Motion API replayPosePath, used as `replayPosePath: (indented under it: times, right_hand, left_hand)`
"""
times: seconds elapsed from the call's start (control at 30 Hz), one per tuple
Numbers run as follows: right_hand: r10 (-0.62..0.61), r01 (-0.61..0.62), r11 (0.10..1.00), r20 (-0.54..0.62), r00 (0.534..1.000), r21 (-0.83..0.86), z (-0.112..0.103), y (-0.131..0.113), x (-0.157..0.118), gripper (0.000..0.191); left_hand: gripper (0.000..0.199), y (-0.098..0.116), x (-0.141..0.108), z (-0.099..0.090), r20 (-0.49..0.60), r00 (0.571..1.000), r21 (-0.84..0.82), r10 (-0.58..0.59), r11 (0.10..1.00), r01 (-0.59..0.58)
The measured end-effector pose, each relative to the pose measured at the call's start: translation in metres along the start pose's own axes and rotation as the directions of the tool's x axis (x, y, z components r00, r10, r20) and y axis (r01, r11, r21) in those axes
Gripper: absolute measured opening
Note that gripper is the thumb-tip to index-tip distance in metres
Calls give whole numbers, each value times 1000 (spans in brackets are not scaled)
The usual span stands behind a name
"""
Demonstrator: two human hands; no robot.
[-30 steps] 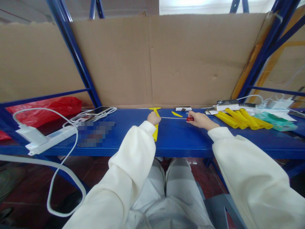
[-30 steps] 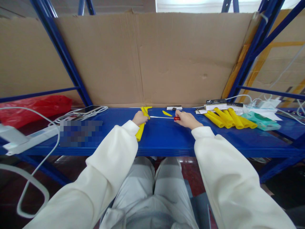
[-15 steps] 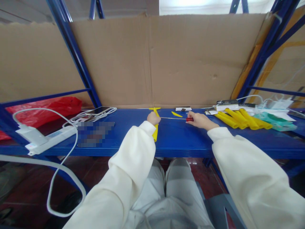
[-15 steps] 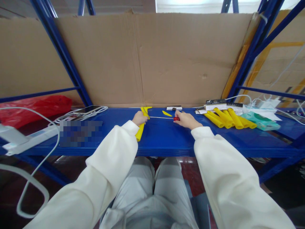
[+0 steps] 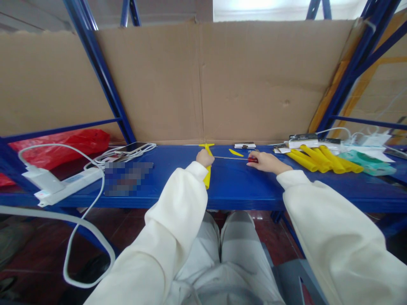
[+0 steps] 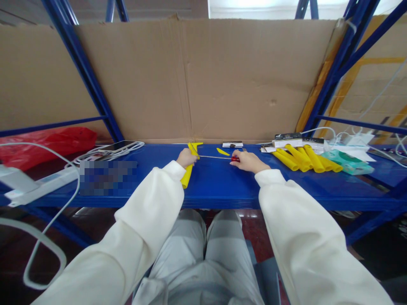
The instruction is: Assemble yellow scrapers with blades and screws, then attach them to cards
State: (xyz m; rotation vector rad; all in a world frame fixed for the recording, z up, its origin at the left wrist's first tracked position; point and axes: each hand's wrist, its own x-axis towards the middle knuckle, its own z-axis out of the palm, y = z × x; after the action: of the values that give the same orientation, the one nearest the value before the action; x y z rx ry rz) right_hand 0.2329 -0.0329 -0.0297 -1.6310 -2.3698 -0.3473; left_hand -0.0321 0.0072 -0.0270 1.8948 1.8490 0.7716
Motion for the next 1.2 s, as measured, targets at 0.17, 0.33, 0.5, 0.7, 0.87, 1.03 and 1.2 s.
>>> replayPosePath:
  times: [0.17,0.33,0.5,0.7,0.87,1.03,1.2]
  right_hand:
    - [20,-25,997,-66,998,-69,-5,-4,-2,17]
    - [-23,10,996,-139,990,-90,-6,0,-4,15]
    - [-42,35,998,-134,990,-54,-1,8,-2,21]
    - [-5,1,999,-104,995,-32,1,8,-3,24]
    - [17,-21,999,-119,993,-35,4,10,0,29]
    - [53,-57,997,-88,995,-50,4,9,1,17]
    - [43,-47,997,-61,997,-60,-1,5,-2,13]
  left_hand:
    - [23,3,-2,-1,12,1000,28,7,1000,-8]
    - [21,2,-1,-2,41,999,34,35,999,-37]
    - [14,-2,-1,-4,130,990,-75,53,996,-43]
    - [9,-3,-7,-9,296,950,-281,101,960,-15]
    - [14,0,-11,-10,376,924,-387,69,918,89]
    - [27,5,-17,-13,403,915,-402,-5,897,182]
    - [33,8,-19,-12,382,924,-388,-32,902,191]
